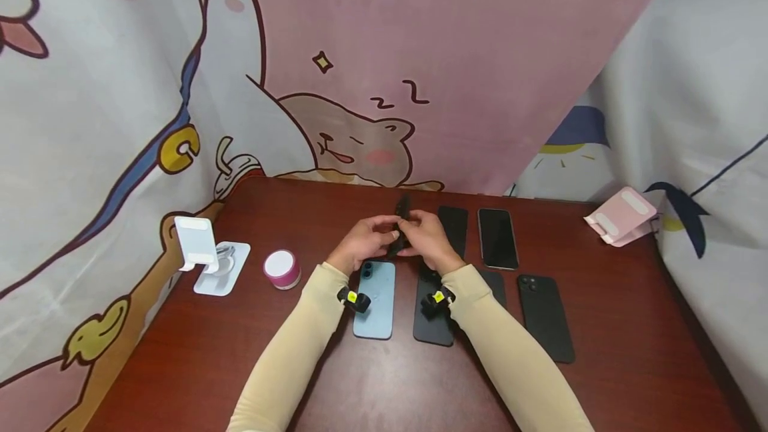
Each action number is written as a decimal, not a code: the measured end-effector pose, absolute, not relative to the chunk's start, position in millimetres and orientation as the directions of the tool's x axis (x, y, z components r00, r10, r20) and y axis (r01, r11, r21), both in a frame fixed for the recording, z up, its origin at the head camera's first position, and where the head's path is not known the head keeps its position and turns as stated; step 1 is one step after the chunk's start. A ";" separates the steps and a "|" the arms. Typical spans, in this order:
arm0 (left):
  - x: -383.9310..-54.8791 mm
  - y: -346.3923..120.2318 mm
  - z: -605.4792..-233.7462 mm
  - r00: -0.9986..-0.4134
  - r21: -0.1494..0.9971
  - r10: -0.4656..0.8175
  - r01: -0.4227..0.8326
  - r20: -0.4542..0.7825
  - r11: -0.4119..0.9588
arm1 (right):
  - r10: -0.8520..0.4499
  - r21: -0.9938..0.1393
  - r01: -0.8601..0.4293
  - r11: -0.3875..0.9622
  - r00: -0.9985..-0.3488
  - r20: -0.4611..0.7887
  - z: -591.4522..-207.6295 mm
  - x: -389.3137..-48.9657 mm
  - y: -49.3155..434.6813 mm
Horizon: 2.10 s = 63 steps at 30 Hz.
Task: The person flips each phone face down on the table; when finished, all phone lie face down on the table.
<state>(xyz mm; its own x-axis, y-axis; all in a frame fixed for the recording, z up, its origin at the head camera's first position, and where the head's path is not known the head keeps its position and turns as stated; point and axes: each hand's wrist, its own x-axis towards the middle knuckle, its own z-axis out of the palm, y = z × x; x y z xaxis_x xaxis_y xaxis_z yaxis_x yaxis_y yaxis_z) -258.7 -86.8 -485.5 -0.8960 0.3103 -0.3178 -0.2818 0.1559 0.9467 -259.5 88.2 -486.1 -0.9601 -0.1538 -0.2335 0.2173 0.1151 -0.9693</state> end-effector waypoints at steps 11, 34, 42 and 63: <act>-253.5 -90.9 -482.8 -0.933 0.949 0.175 -0.304 -0.315 0.084 | -0.149 -0.983 0.108 0.145 -0.980 -0.130 -462.9 -241.3 96.8; -256.1 -81.0 -488.9 -0.946 0.945 0.103 -0.290 -0.307 0.151 | -0.103 -0.967 0.158 0.199 -0.978 -0.181 -482.2 -246.1 115.3; -252.3 -75.7 -482.8 -0.950 0.927 0.042 -0.291 -0.309 0.238 | -0.094 -0.951 0.144 0.274 -0.980 -0.176 -486.4 -243.3 110.9; -243.7 -59.4 -473.1 -0.990 0.968 -0.073 -0.132 -0.119 0.214 | -0.101 -0.938 0.062 0.341 -0.990 -0.102 -465.8 -236.6 140.1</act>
<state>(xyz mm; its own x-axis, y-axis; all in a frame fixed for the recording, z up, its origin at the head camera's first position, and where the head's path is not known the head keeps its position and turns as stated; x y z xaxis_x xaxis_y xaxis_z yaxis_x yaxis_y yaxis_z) -243.7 -59.4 -473.1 -0.9902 -0.0734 -0.1185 -0.1317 0.2142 0.9679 -236.6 140.1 -465.8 -0.9896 -0.1012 -0.1020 0.0618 0.3408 -0.9381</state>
